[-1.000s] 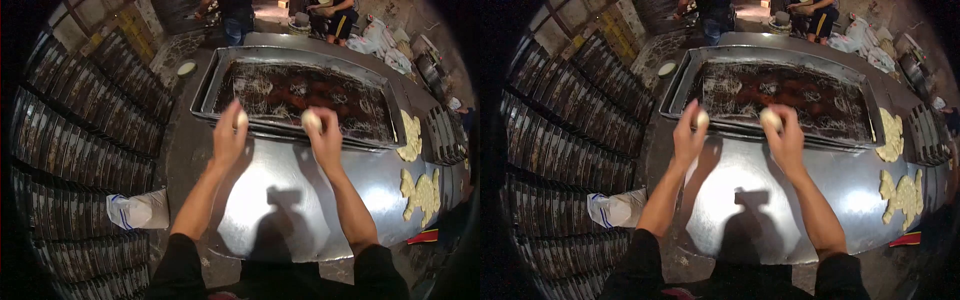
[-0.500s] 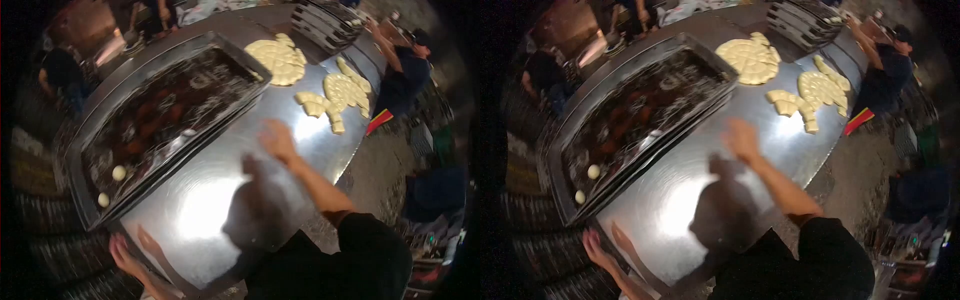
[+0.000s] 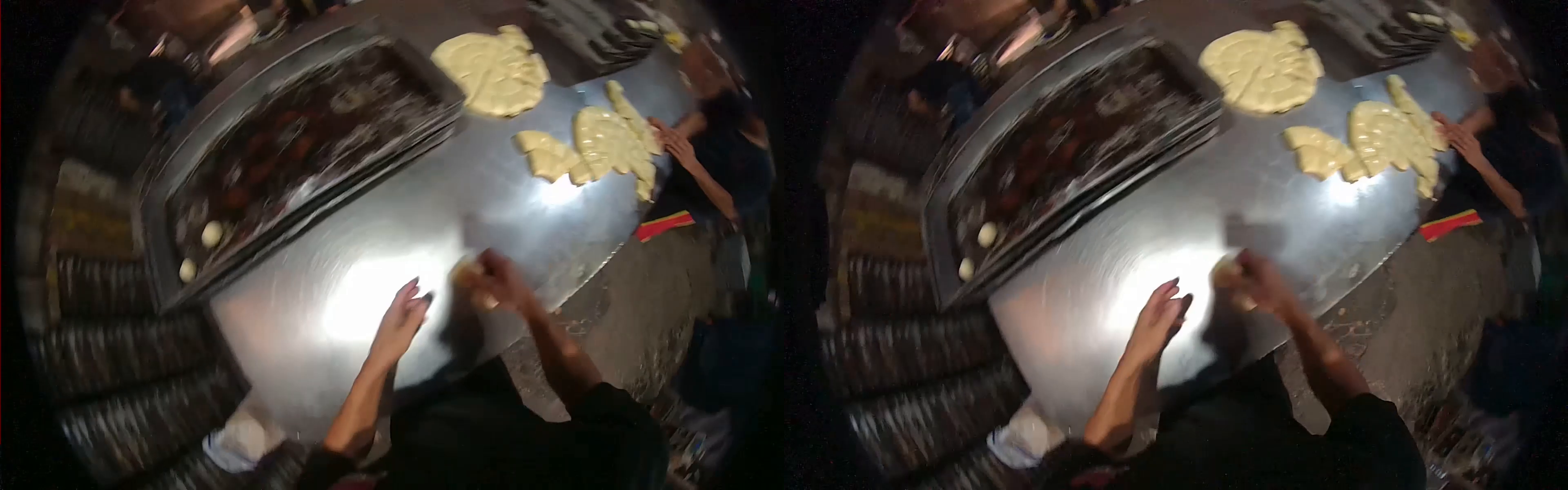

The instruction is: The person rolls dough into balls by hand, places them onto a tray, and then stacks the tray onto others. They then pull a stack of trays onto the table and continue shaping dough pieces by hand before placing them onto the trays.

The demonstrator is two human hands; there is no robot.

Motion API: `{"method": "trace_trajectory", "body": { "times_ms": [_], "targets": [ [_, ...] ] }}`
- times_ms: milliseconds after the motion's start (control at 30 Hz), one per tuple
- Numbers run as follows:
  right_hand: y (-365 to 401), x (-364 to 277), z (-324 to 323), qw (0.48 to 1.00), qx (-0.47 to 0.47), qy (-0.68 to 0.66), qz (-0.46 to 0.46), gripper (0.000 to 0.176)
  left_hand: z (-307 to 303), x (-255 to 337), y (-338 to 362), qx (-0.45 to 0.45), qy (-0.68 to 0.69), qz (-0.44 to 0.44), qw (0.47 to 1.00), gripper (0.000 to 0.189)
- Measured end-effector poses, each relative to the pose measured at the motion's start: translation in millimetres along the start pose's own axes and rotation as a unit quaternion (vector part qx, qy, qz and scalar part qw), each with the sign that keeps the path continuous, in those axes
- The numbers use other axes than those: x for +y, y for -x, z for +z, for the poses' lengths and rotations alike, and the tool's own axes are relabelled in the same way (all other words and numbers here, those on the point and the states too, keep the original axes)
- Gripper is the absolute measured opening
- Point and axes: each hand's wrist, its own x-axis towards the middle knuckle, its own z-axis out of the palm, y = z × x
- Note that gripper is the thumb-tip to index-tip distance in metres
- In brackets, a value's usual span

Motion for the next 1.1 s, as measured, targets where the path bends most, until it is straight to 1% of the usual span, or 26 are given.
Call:
{"method": "trace_trajectory", "body": {
  "times_ms": [33,67,133,200,233,267,300,333,367,400,467,500,533,600,667,700,733,767,800,867,900,933,1000,1033,1067,1100],
  "targets": [
    [9.8,5.8,38.9,0.992,-0.096,-0.031,-0.074,0.035,0.6,-6.6,2.2,-0.013,0.097,-0.053,0.994,0.051],
    [28.2,-20.3,65.5,0.975,-0.155,0.034,-0.157,0.032,-15.0,-13.9,9.8,-0.045,0.03,-0.013,0.998,0.044],
    [44.4,-38.8,97.1,0.939,-0.205,0.017,-0.275,0.033,-56.4,-4.6,49.0,0.088,0.004,-0.042,0.995,0.034],
    [52.4,-40.0,107.7,0.931,-0.276,0.022,-0.24,0.033,-110.0,-11.8,101.7,0.273,0.063,0.031,0.959,0.025],
    [51.4,-36.6,105.2,0.925,-0.321,0.035,-0.2,0.033,-146.4,-28.2,128.5,0.279,0.001,0.031,0.96,0.026],
    [23.8,13.4,116.2,0.918,-0.293,0.022,-0.266,0.032,-177.9,-48.6,151.6,0.278,-0.06,0.028,0.958,0.026],
    [16.4,27.4,124.3,0.884,-0.204,0.133,-0.4,0.024,-196.0,-61.2,164.0,0.277,-0.337,0.097,0.895,0.027],
    [8.9,41.4,132.4,0.826,-0.073,0.24,-0.506,0.017,-206.1,-72.5,172.7,0.24,-0.583,0.149,0.762,0.028],
    [26.1,-2.5,142.5,0.869,-0.086,0.351,-0.337,0.016,-186.3,-57.2,170.7,0.281,-0.528,0.108,0.794,0.029],
    [36.6,-10.3,159.0,0.887,-0.015,0.245,-0.39,0.015,-181.5,-59.7,161.7,0.279,-0.437,0.143,0.843,0.021],
    [52.7,22.8,167.9,0.777,-0.024,0.341,-0.528,0.011,-183.2,-88.4,164.5,0.194,-0.506,0.184,0.82,0.012],
    [47.2,31.5,155.4,0.771,-0.024,0.346,-0.533,0.011,-193.3,-103.2,175.2,0.134,-0.552,0.217,0.794,0.007],
    [39.2,39.1,136.5,0.834,-0.14,0.321,-0.427,0.011,-211.6,-108.1,173.5,0.141,-0.55,0.225,0.792,0.007],
    [17.4,32.5,134.5,0.869,-0.251,0.29,-0.313,0.01,-240.3,-111.9,168.7,0.156,-0.627,0.212,0.733,0.01],
    [-17.0,10.6,159.6,0.794,0.107,0.38,-0.462,0.011,-237.2,-87.1,115.1,0.292,-0.53,0.248,0.757,0.018],
    [-36.1,-14.6,182.4,0.79,0.108,0.38,-0.469,0.011,-229.0,-70.0,90.4,0.307,-0.504,0.197,0.783,0.022],
    [-40.4,-36.7,210.5,0.82,0.151,0.284,-0.473,0.008,-215.1,-61.1,71.5,0.331,-0.464,0.194,0.798,0.025],
    [-31.6,-38.5,223.2,0.845,0.185,0.192,-0.463,0.011,-196.7,-65.6,85.0,0.277,-0.43,0.134,0.849,0.025],
    [-32.8,-18.9,221.3,0.838,0.15,0.258,-0.456,0.011,-193.1,-60.0,80.6,0.231,-0.395,0.095,0.884,0.026],
    [-0.4,37.2,195.0,0.816,0.082,0.388,-0.42,0.013,-201.6,-88.5,125.6,0.149,-0.511,0.198,0.823,0.024],
    [10.8,52.9,159.8,0.836,-0.053,0.358,-0.412,0.015,-222.4,-101.8,146.8,0.142,-0.517,0.238,0.81,0.023],
    [3.4,40.9,144.6,0.835,-0.05,0.359,-0.414,0.015,-239.4,-109.0,156.7,0.134,-0.521,0.277,0.796,0.023],
    [-8.9,6.1,125.6,0.745,-0.215,0.59,-0.223,0.014,-251.9,-97.8,126.8,0.16,-0.541,0.253,0.786,0.023],
    [-24.3,5.3,143.8,0.801,-0.056,0.486,-0.347,0.012,-257.9,-91.3,110.7,0.182,-0.559,0.221,0.778,0.023],
    [-45.1,-3.1,172.3,0.811,0.104,0.354,-0.453,0.011,-244.3,-77.0,81.0,0.246,-0.534,0.21,0.781,0.021],
    [-70.2,-29.1,204.8,0.822,0.148,0.291,-0.466,0.011,-228.2,-62.5,51.6,0.298,-0.497,0.199,0.791,0.02]
  ]
}}
